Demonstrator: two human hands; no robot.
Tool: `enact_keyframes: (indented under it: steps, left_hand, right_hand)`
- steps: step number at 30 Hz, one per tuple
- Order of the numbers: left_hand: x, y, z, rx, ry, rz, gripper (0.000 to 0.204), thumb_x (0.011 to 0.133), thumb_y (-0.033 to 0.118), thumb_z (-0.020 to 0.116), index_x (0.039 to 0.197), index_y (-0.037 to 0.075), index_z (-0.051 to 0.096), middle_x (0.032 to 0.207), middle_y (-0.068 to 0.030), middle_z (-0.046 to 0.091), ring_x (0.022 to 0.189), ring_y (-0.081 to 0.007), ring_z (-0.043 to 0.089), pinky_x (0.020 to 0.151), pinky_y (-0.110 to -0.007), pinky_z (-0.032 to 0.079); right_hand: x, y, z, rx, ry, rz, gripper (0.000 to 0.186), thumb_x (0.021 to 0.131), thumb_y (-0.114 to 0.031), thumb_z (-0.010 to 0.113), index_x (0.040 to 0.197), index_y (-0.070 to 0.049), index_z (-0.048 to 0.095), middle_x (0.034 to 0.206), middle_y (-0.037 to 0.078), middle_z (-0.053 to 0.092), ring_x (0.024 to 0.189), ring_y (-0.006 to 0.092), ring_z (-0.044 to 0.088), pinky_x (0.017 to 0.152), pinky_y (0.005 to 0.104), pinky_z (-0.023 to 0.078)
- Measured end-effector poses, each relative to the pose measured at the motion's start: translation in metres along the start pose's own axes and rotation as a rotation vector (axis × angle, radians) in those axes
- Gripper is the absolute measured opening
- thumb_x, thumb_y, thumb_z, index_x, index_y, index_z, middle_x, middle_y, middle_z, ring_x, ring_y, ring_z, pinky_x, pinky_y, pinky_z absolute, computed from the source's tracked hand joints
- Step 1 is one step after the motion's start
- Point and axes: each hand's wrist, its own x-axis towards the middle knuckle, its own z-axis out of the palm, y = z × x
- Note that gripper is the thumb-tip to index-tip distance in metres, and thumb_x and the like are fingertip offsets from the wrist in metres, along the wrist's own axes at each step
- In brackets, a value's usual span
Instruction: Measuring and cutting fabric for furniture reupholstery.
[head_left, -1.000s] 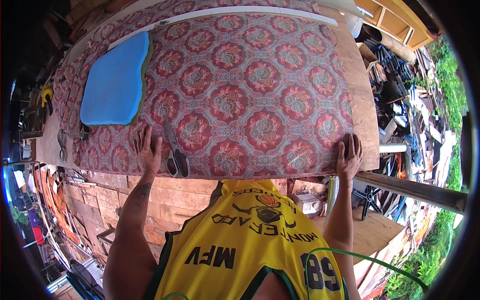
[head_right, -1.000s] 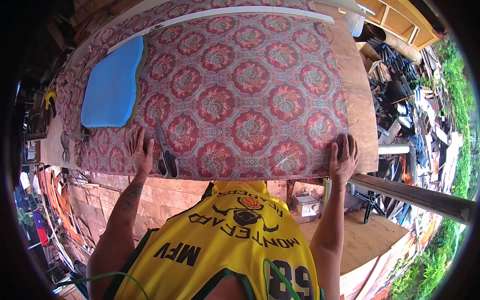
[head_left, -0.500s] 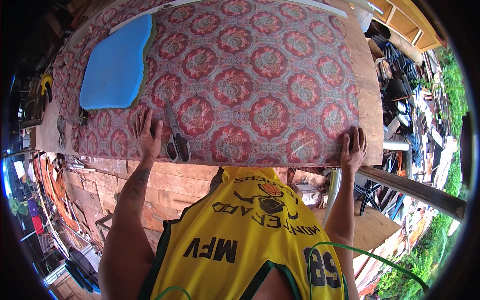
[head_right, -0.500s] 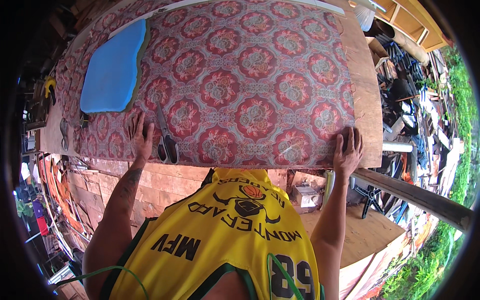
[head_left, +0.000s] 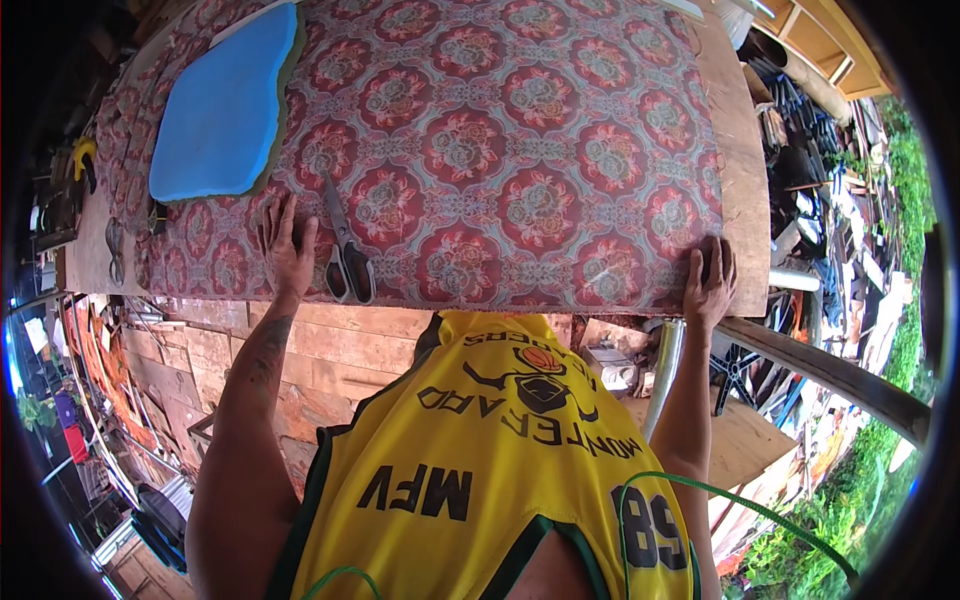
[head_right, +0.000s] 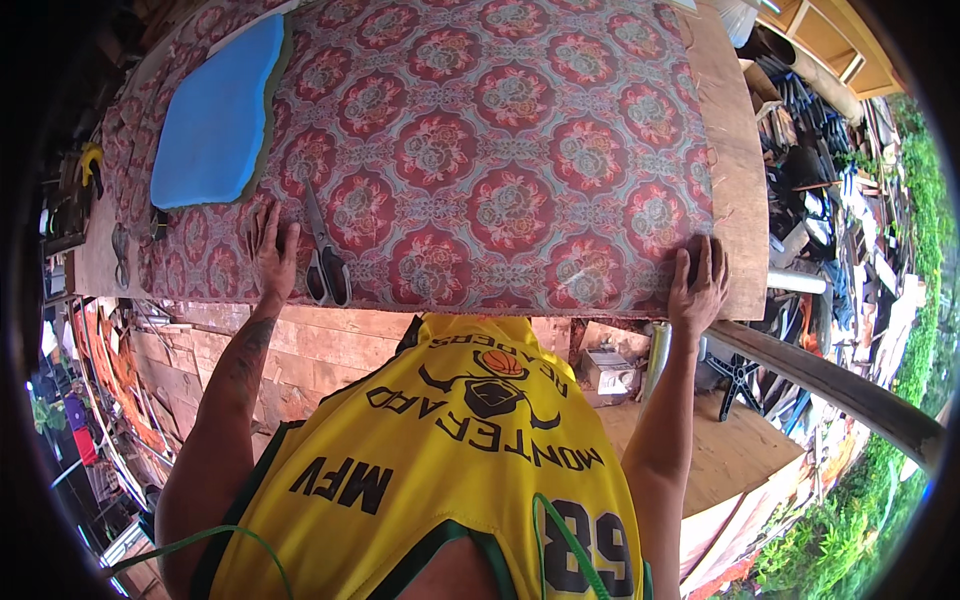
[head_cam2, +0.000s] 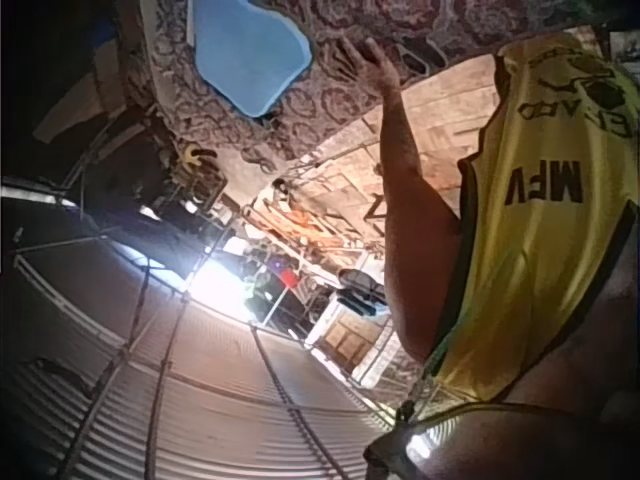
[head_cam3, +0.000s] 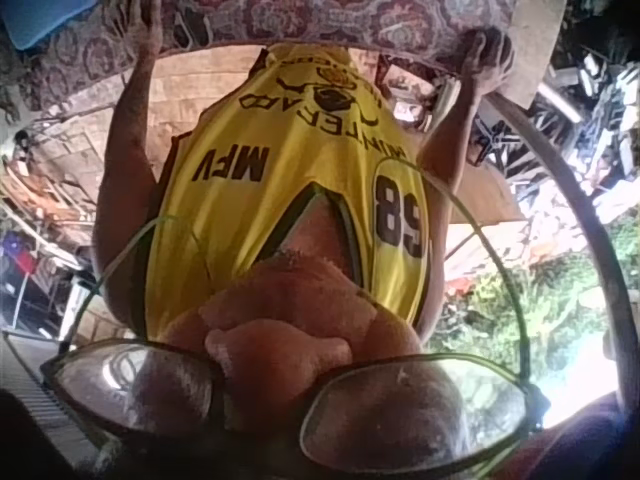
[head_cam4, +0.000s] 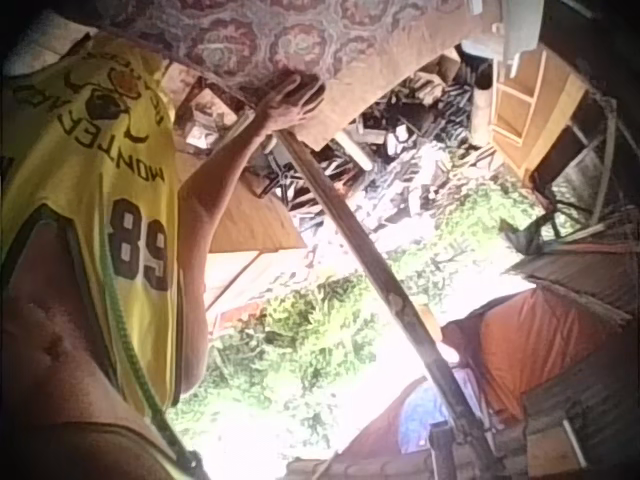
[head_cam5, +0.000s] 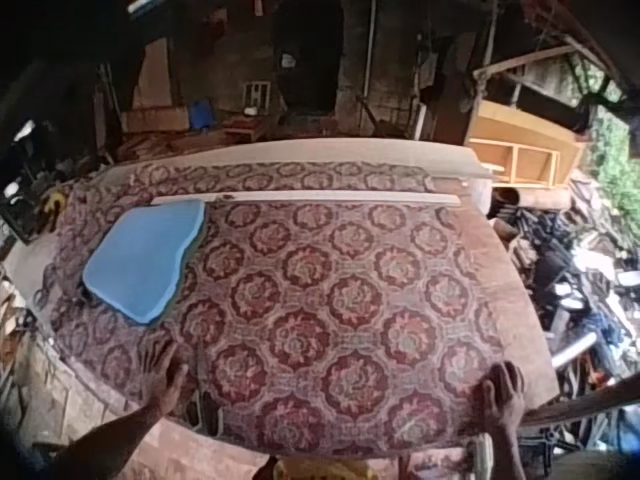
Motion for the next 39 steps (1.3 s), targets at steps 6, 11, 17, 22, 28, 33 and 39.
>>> enact_keyframes:
  steps: [6,11,17,22,28,33,39]
  left_hand:
    - [-0.0011,-0.0035,0.0009,0.008,-0.006,0.003,0.053,0.101,0.038,0.061,0.149,0.017,0.052,0.157,-0.0147,0.045,0.147,-0.04,0.035,0.122,-0.054,0.021]
    - [-0.0016,-0.0012,-0.0009,0.008,-0.044,-0.018,0.053,0.103,0.035,0.059,0.151,0.016,0.049,0.159,-0.0152,0.041,0.15,-0.0389,0.031,0.123,-0.052,0.02]
    - [-0.0022,-0.0024,-0.0002,-0.001,-0.054,-0.008,0.053,0.103,0.031,0.059,0.152,0.015,0.048,0.159,-0.0155,0.04,0.15,-0.0384,0.029,0.123,-0.051,0.02]
    - [0.0002,-0.0019,-0.001,-0.008,-0.053,0.002,0.052,0.103,0.031,0.06,0.152,0.015,0.048,0.159,-0.0158,0.041,0.15,-0.0386,0.03,0.123,-0.051,0.022]
    - [-0.0002,-0.005,0.0018,-0.039,-0.039,-0.01,0.052,0.104,0.031,0.059,0.152,0.014,0.048,0.159,-0.0177,0.04,0.15,-0.0392,0.03,0.123,-0.051,0.022]
    - [-0.0014,-0.0024,-0.0028,0.021,-0.07,-0.012,0.053,0.104,0.033,0.057,0.153,0.013,0.047,0.161,-0.0192,0.038,0.151,-0.0385,0.03,0.124,-0.051,0.02]
    - [-0.0034,-0.0048,0.001,-0.004,-0.021,-0.008,0.054,0.101,0.037,0.06,0.149,0.014,0.052,0.156,-0.0186,0.044,0.147,-0.0407,0.034,0.123,-0.054,0.02]
  right_hand:
    - [0.0015,-0.0038,-0.0045,0.016,0.007,-0.022,0.048,0.101,-0.04,0.061,0.137,-0.008,0.063,0.142,0.018,0.058,0.132,0.0375,0.052,0.112,0.0472,0.039]
    - [0.0012,-0.0049,-0.0064,0.007,-0.006,-0.015,0.05,0.101,-0.04,0.059,0.139,-0.007,0.061,0.144,0.019,0.056,0.133,0.0382,0.051,0.113,0.046,0.038]
    - [0.0013,-0.0051,-0.0057,-0.008,-0.009,-0.005,0.051,0.101,-0.04,0.059,0.139,-0.006,0.062,0.144,0.019,0.056,0.133,0.0383,0.051,0.113,0.0459,0.038]
    - [0.0032,-0.0094,-0.0073,0.006,0.004,-0.002,0.05,0.101,-0.039,0.06,0.137,-0.006,0.062,0.142,0.02,0.058,0.132,0.0391,0.052,0.112,0.0462,0.039]
    - [0.0026,-0.0043,-0.0034,0.034,0.013,0.004,0.048,0.099,-0.039,0.063,0.137,-0.009,0.063,0.142,0.017,0.058,0.133,0.0363,0.052,0.112,0.0473,0.038]
    - [0.0022,-0.0067,-0.0079,0.036,0.025,0.005,0.047,0.099,-0.037,0.064,0.137,-0.009,0.063,0.142,0.018,0.058,0.133,0.0366,0.052,0.112,0.0468,0.038]
    - [0.0004,-0.0088,-0.0102,0.04,0.007,0.022,0.048,0.099,-0.037,0.064,0.137,-0.008,0.063,0.143,0.018,0.057,0.134,0.0368,0.051,0.114,0.0466,0.036]
